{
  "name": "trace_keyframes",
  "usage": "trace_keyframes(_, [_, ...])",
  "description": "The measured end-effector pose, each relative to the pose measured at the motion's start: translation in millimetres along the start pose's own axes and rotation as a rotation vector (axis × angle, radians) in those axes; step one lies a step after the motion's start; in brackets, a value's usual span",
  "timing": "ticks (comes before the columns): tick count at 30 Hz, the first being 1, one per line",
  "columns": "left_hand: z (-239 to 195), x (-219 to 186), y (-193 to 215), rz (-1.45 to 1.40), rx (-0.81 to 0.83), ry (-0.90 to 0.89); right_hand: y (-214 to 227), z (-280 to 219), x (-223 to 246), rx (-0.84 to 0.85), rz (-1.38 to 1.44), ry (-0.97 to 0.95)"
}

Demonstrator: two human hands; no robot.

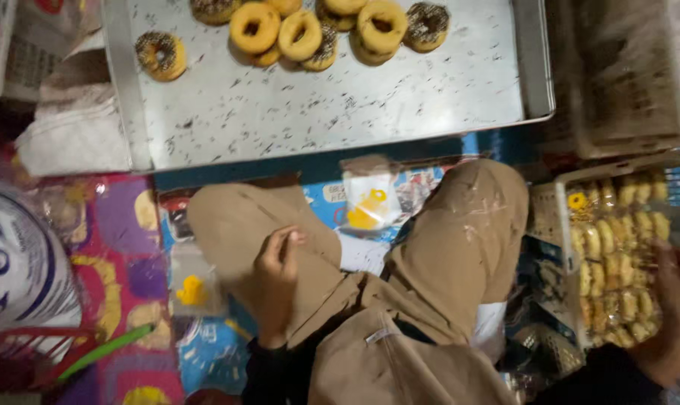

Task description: The person sits on the floor and repeatedly picks donuts from a metal tray, places them into small plastic bags, and then puts the filled bags into a white plastic crate. The process is repeated for multiple donuts.

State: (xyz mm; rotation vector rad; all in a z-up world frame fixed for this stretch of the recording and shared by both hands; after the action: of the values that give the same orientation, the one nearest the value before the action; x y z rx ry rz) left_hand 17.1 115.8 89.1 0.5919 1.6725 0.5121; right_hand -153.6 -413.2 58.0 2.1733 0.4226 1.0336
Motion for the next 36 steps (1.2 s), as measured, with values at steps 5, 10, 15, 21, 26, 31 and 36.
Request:
trace_keyframes(5, [13.7,-19.1,-11.3,0.089,0.023,-0.085,-192.4,87.2,172.4,0.241,0.116,0.336])
trace_keyframes(10, [9.4,-1.4,-9.7,0.084,-0.036,-0.164,-307.3,212.5,164.4,-0.102,-0.16,0.525])
trace_keyframes(15, [10.9,31.4,-29.5,0.096,0.033,0.001,-311.3,208.6,143.7,-0.032,-0.213,0.598])
trace_keyframes(21, [50.8,-21.7,-105.9,-0.105,-0.086,-0.308,-237.7,73.0,217.3,-0.041,-0.383,0.936])
trace_keyframes(26, [14.1,-91.4,-125.6,-0.224,0.222,-0.75,-168.0,-5.4,251.8,-0.106,-0.322,0.776])
trace_keyframes(31, [38.2,-84.6,-105.2,-0.691,-0.232,-0.581,-145.5,-18.7,289.0,0.016,-0.005,0.903])
trace_keyframes(36, [117.6,5.9,-73.8,-1.706,-0.112,0.066,-144.7,115.2,308.7,0.398,0.129,-0.018])
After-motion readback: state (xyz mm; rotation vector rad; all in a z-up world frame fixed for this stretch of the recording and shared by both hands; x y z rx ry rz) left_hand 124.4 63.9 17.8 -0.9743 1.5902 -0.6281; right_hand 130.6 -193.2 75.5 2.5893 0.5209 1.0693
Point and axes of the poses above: each hand's wrist, its own z-axis towards the middle knuckle, its own y-axis out of the back of the hand, x = y × z, the point moved 3 cm from there along z, towards the middle knuckle, and after that the axes turned 15 degrees about z, right-handed, at the moved point
